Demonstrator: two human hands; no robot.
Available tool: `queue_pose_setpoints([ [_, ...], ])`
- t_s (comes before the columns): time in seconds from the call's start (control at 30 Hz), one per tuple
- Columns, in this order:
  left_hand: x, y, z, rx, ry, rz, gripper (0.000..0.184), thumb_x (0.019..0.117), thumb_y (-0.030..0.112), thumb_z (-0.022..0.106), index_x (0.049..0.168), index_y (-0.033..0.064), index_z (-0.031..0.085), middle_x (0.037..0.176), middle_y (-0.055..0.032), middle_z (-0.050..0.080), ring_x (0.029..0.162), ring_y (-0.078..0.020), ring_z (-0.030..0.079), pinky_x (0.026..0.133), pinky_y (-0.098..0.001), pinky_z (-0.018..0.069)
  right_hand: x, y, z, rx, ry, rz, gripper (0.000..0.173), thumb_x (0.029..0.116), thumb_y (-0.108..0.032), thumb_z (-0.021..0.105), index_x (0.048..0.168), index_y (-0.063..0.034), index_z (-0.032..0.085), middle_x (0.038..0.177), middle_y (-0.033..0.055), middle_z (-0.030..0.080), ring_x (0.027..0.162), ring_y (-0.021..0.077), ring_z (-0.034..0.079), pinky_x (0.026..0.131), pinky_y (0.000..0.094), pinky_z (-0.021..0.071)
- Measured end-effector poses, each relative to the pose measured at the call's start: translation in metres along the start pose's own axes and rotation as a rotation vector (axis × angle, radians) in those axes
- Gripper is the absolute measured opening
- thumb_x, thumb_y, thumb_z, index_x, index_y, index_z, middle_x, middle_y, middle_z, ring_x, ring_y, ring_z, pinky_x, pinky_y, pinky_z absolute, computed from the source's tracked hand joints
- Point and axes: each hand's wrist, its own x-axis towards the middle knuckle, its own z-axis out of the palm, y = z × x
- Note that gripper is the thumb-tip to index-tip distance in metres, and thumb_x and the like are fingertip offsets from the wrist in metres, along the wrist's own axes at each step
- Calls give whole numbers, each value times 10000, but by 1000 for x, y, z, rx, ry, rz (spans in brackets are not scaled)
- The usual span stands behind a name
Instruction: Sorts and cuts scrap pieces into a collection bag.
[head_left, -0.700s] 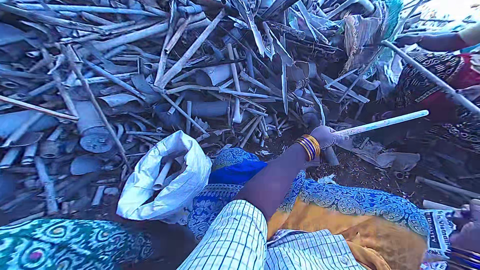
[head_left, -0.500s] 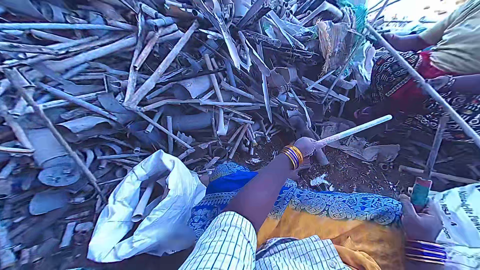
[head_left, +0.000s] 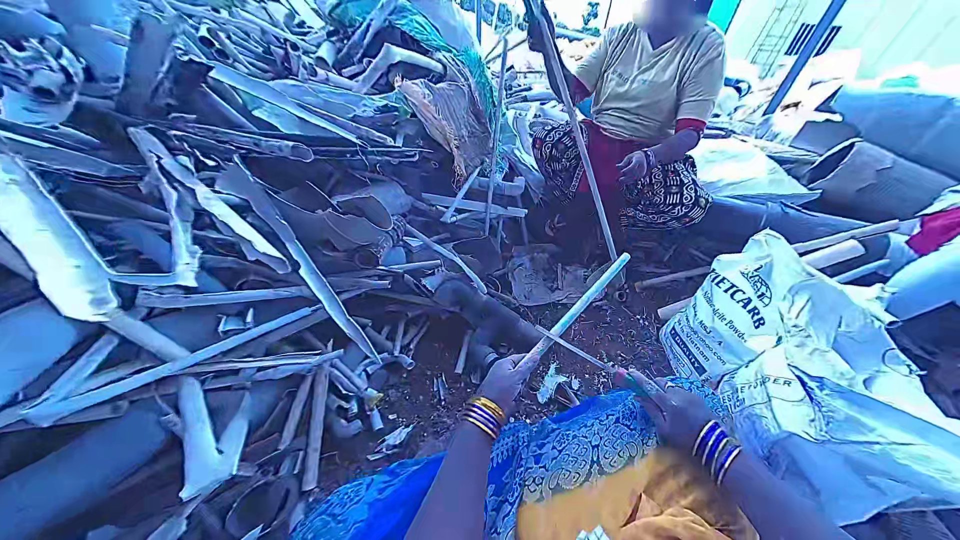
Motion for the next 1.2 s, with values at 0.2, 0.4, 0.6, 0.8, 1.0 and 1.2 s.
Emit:
queue_pose_setpoints([
  [0.2, 14, 3, -27, -24, 35, -59, 294, 1055, 282, 590, 1079, 12, 703, 732, 25, 534, 616, -60, 460, 625, -248, 411, 65, 1, -13, -49, -181, 336, 538, 1090, -230, 490, 1606, -129, 375, 1264, 305, 661, 1116, 492, 667, 974, 626, 494],
  [0.4, 18, 3, -37, -265, 101, -124, 266, 1061, 232, 570, 923, 21, 654, 589, 55, 435, 462, -34, 383, 459, -179, 338, 91, -6, -2, -37, -235, 260, 545, 1081, -198, 491, 1609, -137, 370, 1238, 287, 682, 1108, 477, 678, 975, 620, 500],
  [0.6, 23, 2, -45, -320, 120, -131, 246, 1064, 214, 564, 961, 18, 672, 578, 61, 437, 458, -30, 382, 460, -176, 333, 85, -18, 5, -64, -173, 69, 510, 1031, -173, 551, 1534, -104, 503, 1109, 297, 717, 955, 491, 716, 827, 623, 549],
  [0.8, 16, 8, -51, -154, 125, -86, 248, 1050, 232, 599, 1047, 7, 704, 673, 42, 508, 559, -42, 434, 567, -216, 383, 80, -23, 1, -61, -124, 64, 506, 1026, -184, 566, 1522, -94, 519, 1068, 295, 725, 924, 492, 724, 803, 640, 558],
  [1.0, 7, 10, -56, -51, 112, -67, 267, 1044, 264, 613, 1083, 17, 705, 757, 14, 550, 648, -69, 474, 664, -267, 423, 80, -24, -10, -78, -166, 165, 526, 1060, -176, 521, 1575, -107, 435, 1145, 291, 713, 1018, 485, 703, 910, 631, 523],
  [1.2, -6, 18, -57, 45, 113, -48, 294, 1025, 232, 648, 1242, 38, 690, 1100, -114, 700, 959, -151, 634, 909, -367, 485, 79, -19, -12, -73, -109, 242, 530, 1062, -183, 531, 1576, -103, 430, 1152, 278, 718, 1034, 472, 709, 939, 620, 525],
])
